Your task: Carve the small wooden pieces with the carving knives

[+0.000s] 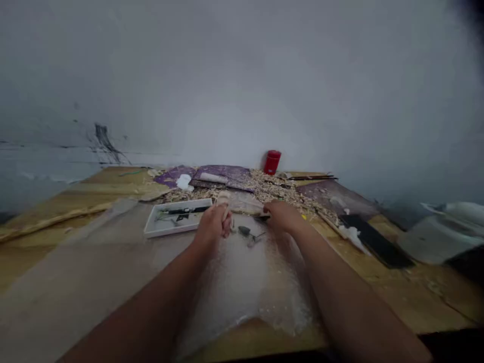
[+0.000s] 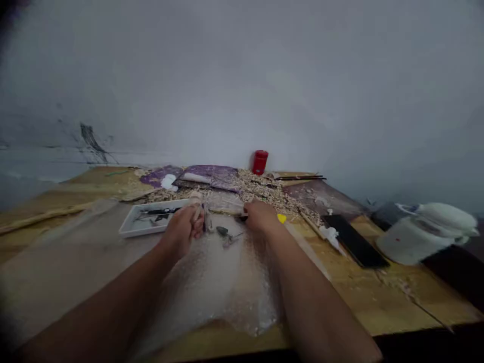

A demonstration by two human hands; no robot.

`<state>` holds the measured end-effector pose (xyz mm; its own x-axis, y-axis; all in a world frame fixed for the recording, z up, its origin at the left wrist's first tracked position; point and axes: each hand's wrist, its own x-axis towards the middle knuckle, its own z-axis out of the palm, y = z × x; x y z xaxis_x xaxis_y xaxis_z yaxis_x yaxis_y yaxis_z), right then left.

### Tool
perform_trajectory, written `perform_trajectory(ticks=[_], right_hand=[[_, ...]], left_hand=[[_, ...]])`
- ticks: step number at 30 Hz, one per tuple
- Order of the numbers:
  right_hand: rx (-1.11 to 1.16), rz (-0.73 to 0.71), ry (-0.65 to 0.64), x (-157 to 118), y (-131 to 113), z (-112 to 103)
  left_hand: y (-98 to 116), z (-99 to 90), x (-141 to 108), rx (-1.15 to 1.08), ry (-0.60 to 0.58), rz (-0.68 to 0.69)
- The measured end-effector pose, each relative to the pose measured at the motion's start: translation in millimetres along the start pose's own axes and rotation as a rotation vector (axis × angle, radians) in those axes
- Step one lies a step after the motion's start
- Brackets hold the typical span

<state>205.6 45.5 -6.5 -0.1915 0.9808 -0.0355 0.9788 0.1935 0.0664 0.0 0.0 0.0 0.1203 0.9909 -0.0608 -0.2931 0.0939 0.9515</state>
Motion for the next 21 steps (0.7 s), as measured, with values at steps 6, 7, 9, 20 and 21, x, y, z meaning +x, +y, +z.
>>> perform_trajectory(ticks=[6, 7, 9, 20, 21], right_hand=[[-0.014, 0.044, -0.031, -1.7, 2.2, -0.9], [-0.009, 0.049, -0.029, -2.0, 2.3, -0.4], [0.010, 0.047, -0.016, -2.9, 2.3, -0.3], [0.396, -0.310, 0.514, -31.3, -37.1, -42.1], [0.423, -0.354, 0.538, -34.6, -43.4, -43.3]], left_hand=[[1.9, 4.0, -4.8, -0.017, -0.045, 0.034], [1.6, 4.6, -5.2, -0.025, -0.062, 0.051], [0.8, 5.6, -5.9, -0.037, -0.073, 0.076], [5.4, 7.1, -10.1, -0.103, -0.067, 0.002], [5.9, 7.1, -10.7, -0.095, -0.077, 0.002]])
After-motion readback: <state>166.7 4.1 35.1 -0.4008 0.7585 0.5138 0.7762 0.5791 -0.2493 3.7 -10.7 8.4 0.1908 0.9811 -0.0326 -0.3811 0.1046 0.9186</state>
